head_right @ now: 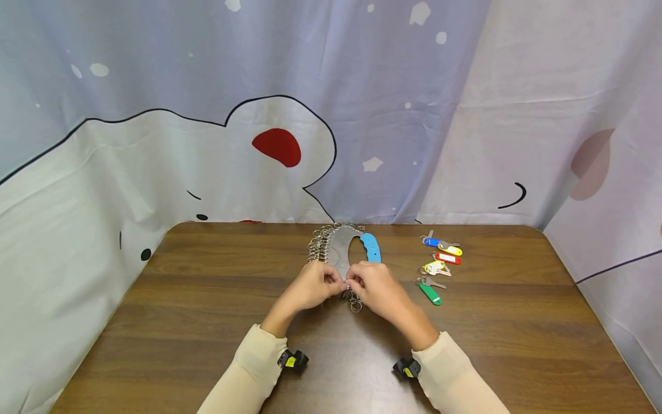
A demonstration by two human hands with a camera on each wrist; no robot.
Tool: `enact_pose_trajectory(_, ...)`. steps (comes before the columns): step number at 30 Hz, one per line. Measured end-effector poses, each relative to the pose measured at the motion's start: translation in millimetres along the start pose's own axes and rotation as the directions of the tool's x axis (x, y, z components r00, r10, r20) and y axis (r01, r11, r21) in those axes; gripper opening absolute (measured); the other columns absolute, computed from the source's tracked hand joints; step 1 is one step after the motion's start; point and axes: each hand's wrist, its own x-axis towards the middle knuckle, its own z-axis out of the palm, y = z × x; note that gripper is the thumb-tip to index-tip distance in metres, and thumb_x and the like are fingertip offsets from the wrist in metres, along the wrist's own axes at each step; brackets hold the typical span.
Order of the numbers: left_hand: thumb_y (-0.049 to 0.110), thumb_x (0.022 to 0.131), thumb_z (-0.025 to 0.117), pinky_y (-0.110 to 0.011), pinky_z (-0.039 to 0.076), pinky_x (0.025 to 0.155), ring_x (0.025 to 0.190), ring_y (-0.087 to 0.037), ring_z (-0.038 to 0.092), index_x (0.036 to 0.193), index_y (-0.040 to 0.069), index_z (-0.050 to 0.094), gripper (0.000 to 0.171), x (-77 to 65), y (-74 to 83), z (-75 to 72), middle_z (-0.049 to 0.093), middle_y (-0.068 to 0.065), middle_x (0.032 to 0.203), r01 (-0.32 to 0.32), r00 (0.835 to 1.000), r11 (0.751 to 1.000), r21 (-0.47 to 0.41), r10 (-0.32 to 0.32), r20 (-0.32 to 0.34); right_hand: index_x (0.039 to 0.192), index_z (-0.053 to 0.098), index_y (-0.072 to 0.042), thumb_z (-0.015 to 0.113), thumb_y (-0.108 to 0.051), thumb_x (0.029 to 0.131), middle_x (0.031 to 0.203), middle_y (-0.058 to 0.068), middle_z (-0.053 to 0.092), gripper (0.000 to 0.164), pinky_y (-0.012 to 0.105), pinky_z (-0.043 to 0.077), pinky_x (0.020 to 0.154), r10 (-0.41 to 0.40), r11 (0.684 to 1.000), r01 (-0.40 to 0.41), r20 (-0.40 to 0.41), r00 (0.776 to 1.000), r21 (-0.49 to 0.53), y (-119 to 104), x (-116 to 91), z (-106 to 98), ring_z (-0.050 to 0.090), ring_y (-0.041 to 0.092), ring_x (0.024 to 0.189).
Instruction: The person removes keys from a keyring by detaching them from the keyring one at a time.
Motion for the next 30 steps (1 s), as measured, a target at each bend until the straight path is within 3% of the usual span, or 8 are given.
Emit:
enact_pose_trajectory(5, 0.011, 0.08, 0.075, -0.017, 0.039, 0.04, 0.04, -0.003, 0.046, 0.066, 0.01, 0.071, 0.014, -0.5, 1.2, -1.1, 0.063, 0.002, 0.058, 0.018, 1.0, 0.999, -0.027, -0.017, 0.016, 0.077, 0.069, -0.012, 0.074, -0.005, 0.081, 0.07, -0.005, 0.064, 0.01, 0.023, 0.05, 0.052, 0.054, 0.999, -0.054, -0.005, 0.999, -0.001, 0.2, 0.1, -0.4, 0.053, 0.004, 0.059)
enact_pose_trajectory(13, 0.011, 0.082, 0.07, -0.018, 0.037, 0.041, 0.04, -0.003, 0.045, 0.067, 0.008, 0.071, 0.015, -0.2, 0.6, -0.7, 0.061, 0.003, 0.058, 0.03, 0.999, 0.999, -0.029, -0.029, 0.023, 0.078, 0.068, -0.013, 0.074, -0.007, 0.081, 0.071, -0.007, 0.06, 0.009, 0.023, 0.051, 0.053, -0.019, 1.0, 0.019, 0.005, 1.0, 0.006, -2.5, 0.4, -1.0, 0.053, 0.004, 0.061)
enact_pose_trajectory(26, 0.011, 0.081, 0.074, -0.018, 0.035, 0.039, 0.038, -0.004, 0.044, 0.066, 0.008, 0.071, 0.016, -1.6, 0.2, -3.0, 0.059, 0.002, 0.056, 0.044, 0.999, 0.999, -0.032, -0.043, 0.033, 0.076, 0.068, -0.013, 0.073, -0.005, 0.081, 0.069, -0.007, 0.06, 0.01, 0.022, 0.049, 0.05, 0.02, 1.0, -0.02, -0.005, 1.0, -0.001, -2.8, -0.6, 1.0, 0.052, 0.004, 0.058)
enact_pose_trajectory(30, 0.013, 0.082, 0.073, -0.018, 0.036, 0.04, 0.04, -0.004, 0.046, 0.066, 0.008, 0.071, 0.016, -1.6, 0.4, -3.1, 0.059, 0.003, 0.055, 0.055, 0.998, 0.998, -0.007, -0.055, 0.041, 0.077, 0.068, -0.013, 0.074, -0.006, 0.081, 0.069, -0.007, 0.06, 0.01, 0.023, 0.049, 0.051, -0.005, 1.0, 0.005, -0.003, 1.0, -0.01, -3.0, -0.4, 1.6, 0.052, 0.004, 0.059)
